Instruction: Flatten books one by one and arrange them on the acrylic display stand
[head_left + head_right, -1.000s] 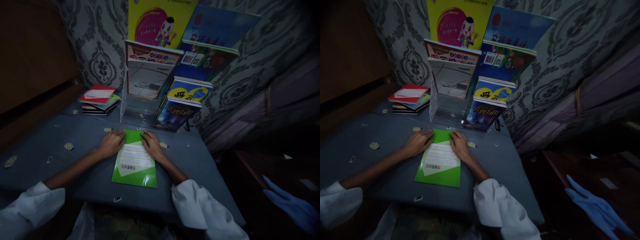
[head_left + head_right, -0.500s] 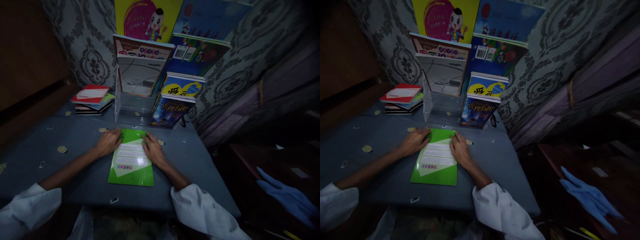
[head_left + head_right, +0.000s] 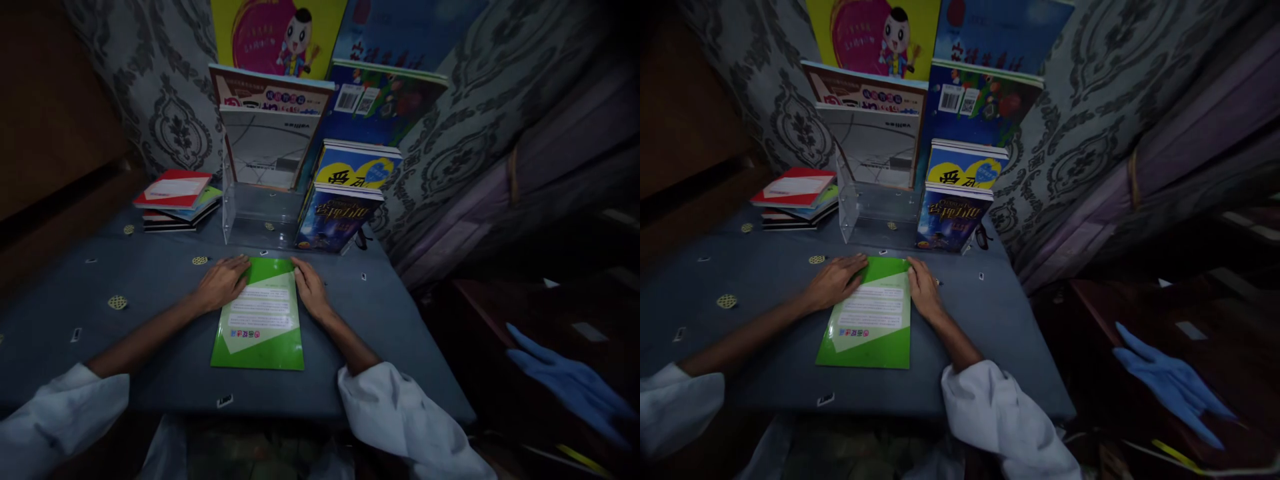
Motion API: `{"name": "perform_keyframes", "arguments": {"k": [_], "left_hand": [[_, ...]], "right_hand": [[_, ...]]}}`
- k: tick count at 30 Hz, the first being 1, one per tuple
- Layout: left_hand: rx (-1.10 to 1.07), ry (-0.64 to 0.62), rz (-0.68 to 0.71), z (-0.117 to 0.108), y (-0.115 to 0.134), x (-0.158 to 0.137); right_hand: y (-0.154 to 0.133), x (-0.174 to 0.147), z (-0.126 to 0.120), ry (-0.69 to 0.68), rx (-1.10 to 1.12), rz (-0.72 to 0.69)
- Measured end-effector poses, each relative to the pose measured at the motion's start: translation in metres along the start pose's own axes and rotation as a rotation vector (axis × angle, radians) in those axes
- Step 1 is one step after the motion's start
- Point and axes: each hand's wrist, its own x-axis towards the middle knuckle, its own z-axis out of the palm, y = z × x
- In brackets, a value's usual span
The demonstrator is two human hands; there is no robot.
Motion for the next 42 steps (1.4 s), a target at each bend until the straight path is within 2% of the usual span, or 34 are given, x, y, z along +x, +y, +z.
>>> {"name": "perform_keyframes", "arguments": {"k": [8, 20, 36, 42], "left_hand": [[-0.04, -0.011, 0.114, 0.01, 0.02, 0.026], [-0.151, -0.024, 0.292, 0.031, 0.04, 0.063], [-0.16, -0.044, 0.301, 0.028, 0.04, 0.064], [-0.161, -0.014, 0.334, 0.03, 0.039, 0.065]], "right_hand": [[0.014, 0.008, 0.002, 0.076, 0.208, 0.092], [0.017, 0.01, 0.003, 0.092, 0.196, 0.108], [0.011, 0.009, 0.0, 0.06, 0.166, 0.089], [0.011, 0.01, -0.001, 0.035, 0.137, 0.089]]}}
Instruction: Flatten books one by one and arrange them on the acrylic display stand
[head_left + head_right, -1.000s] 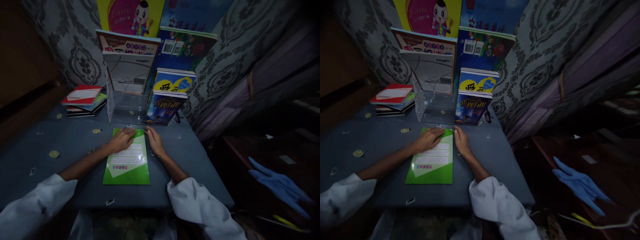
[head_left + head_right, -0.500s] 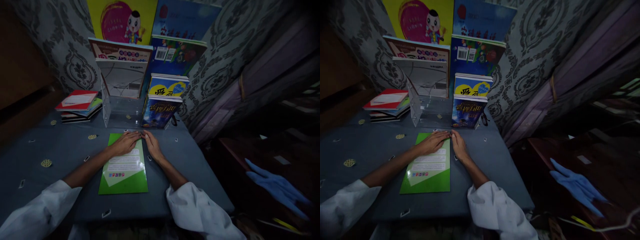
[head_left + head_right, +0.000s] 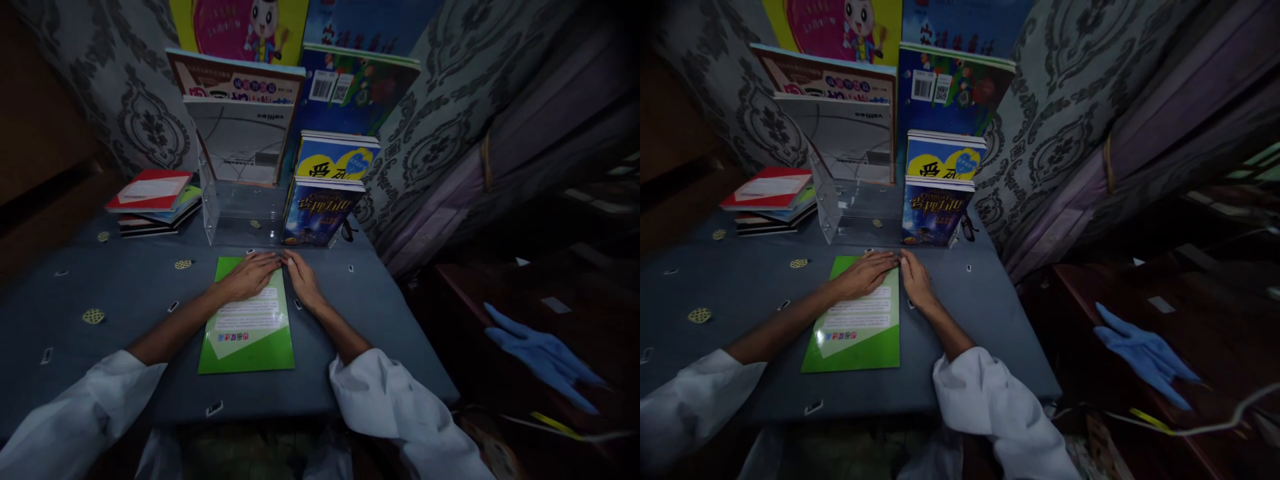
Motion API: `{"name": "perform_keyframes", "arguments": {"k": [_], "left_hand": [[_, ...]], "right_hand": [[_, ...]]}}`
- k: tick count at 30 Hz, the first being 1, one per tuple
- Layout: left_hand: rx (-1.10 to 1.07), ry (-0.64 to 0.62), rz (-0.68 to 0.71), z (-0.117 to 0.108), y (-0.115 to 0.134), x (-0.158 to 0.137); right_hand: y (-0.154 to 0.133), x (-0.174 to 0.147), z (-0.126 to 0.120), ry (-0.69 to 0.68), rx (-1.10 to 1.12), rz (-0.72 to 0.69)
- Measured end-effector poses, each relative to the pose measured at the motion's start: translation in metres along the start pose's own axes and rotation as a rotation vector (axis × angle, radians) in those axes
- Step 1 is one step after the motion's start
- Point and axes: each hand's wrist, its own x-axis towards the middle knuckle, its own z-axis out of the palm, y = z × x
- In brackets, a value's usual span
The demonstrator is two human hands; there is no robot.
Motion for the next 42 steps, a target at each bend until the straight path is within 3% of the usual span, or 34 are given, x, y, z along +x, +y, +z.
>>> {"name": "perform_keyframes", "arguments": {"k": [7, 18, 30, 35, 42], "left_hand": [[0.001, 0.014, -0.014, -0.002, 0.003, 0.0], [0.118, 0.029, -0.101, -0.006, 0.013, -0.007], [0.288, 0.078, -0.408, -0.039, -0.009, -0.079], [0.265, 0.066, -0.384, -0.032, -0.005, -0.073], [0.194, 0.025, -0.289, -0.02, 0.006, -0.041]], "right_hand": [[-0.002, 0.001, -0.003, -0.034, -0.037, -0.024], [-0.016, -0.008, -0.002, -0.197, -0.367, -0.191], [-0.019, -0.008, -0.003, -0.215, -0.417, -0.195], [-0.016, -0.007, -0.003, -0.2, -0.362, -0.194], [-0.008, -0.004, -0.003, -0.118, -0.216, -0.16]]}}
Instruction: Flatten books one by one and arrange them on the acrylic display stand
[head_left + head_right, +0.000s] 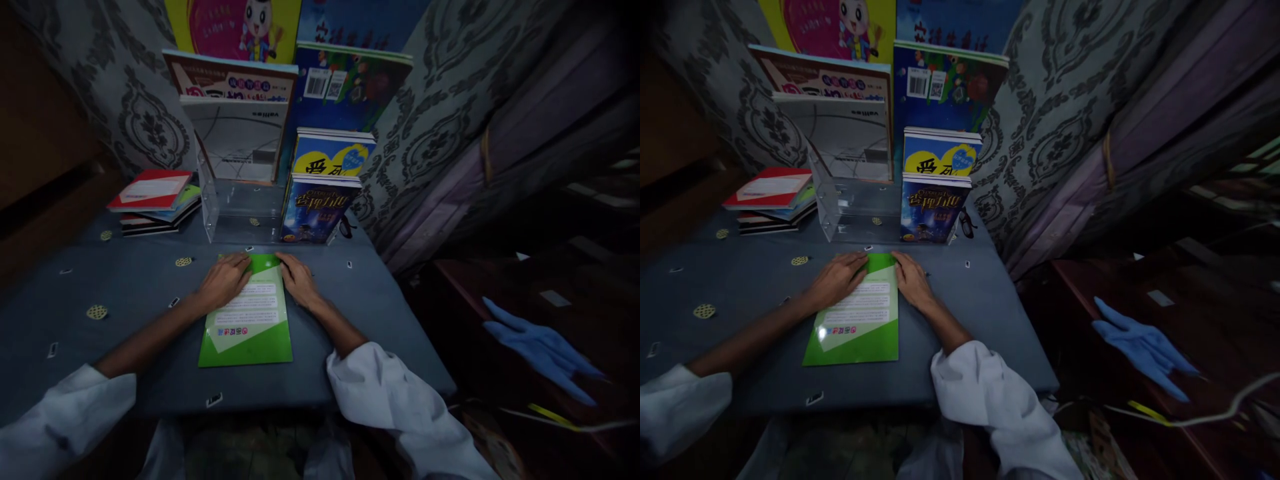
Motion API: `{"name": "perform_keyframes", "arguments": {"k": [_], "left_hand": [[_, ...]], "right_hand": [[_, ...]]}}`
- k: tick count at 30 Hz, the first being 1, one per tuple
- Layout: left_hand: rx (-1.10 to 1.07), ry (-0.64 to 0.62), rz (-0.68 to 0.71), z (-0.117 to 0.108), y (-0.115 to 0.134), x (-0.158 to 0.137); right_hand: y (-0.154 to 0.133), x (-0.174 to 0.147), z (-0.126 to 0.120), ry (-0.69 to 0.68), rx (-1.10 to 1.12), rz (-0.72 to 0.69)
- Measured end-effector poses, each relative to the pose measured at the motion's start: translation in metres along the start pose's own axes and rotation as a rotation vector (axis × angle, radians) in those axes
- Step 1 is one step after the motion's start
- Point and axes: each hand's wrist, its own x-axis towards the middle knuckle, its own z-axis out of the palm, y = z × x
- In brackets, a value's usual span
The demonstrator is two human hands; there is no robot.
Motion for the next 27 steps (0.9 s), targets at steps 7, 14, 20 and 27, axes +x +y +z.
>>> {"name": "perform_keyframes", "arguments": {"k": [7, 14, 20, 27], "left_hand": [[-0.07, -0.015, 0.136, 0.013, 0.021, 0.036], [-0.138, 0.001, 0.22, 0.017, 0.024, 0.046], [-0.145, 0.042, 0.268, 0.019, 0.022, 0.046], [-0.139, 0.031, 0.29, 0.018, 0.027, 0.043]], "right_hand": [[0.008, 0.001, 0.003, 0.083, 0.15, 0.046], [0.01, 0.001, 0.002, 0.075, 0.142, 0.041], [0.007, 0.0, 0.0, 0.039, 0.124, 0.014], [0.0, -0.008, -0.005, 0.014, 0.097, 0.018]]}}
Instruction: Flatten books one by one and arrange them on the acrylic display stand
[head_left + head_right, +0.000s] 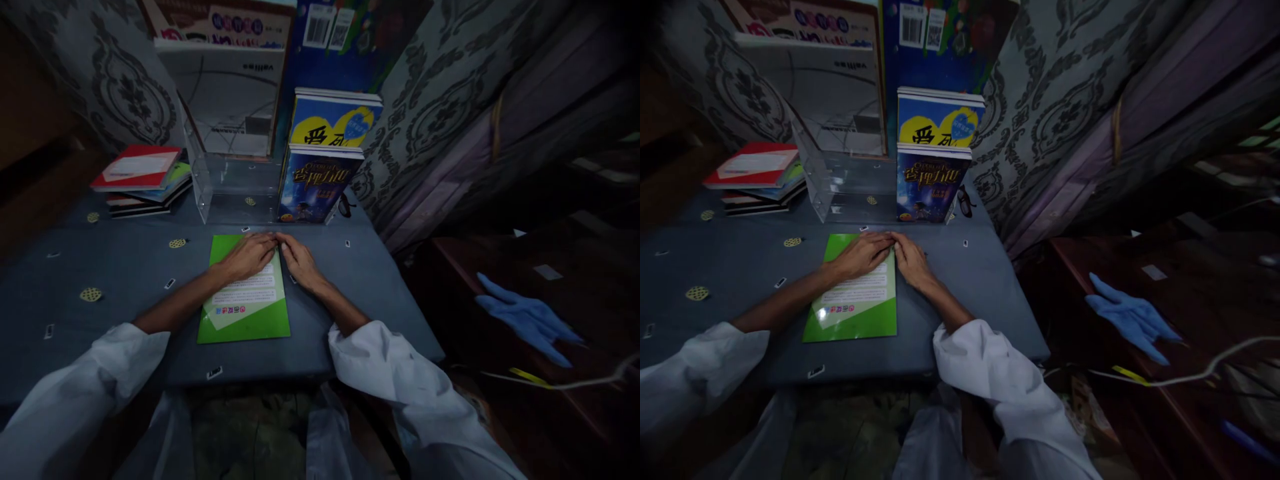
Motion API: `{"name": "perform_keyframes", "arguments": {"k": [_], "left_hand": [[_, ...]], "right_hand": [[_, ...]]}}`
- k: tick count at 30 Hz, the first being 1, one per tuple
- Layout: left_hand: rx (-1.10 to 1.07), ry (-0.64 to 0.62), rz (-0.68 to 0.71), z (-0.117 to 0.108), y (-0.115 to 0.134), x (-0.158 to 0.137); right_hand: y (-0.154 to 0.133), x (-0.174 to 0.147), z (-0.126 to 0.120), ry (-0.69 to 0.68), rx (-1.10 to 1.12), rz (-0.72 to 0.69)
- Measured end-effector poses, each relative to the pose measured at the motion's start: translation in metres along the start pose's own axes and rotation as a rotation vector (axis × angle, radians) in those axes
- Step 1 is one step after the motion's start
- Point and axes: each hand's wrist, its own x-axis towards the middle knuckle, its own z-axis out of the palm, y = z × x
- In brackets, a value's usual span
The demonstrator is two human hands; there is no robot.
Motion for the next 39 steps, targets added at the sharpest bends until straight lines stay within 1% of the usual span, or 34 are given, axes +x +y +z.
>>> {"name": "perform_keyframes", "arguments": {"k": [7, 13, 22, 29, 34, 39], "left_hand": [[0.018, -0.019, 0.025, -0.004, 0.012, -0.007], [0.013, -0.034, 0.059, -0.008, 0.024, -0.021], [0.013, -0.063, 0.089, -0.014, 0.049, -0.044], [-0.018, -0.074, 0.118, -0.016, 0.064, -0.061], [0.002, -0.08, 0.14, -0.016, 0.062, -0.061], [0.016, -0.076, 0.099, -0.012, 0.041, -0.04]], "right_hand": [[-0.015, -0.015, -0.009, -0.043, 0.004, 0.004], [-0.032, -0.03, -0.014, -0.062, 0.018, -0.008], [-0.052, -0.063, -0.019, -0.108, 0.053, 0.041], [-0.07, -0.088, -0.02, -0.122, 0.033, 0.042], [-0.072, -0.097, -0.019, -0.122, 0.016, 0.031], [-0.068, -0.093, -0.016, -0.106, -0.006, 0.024]]}}
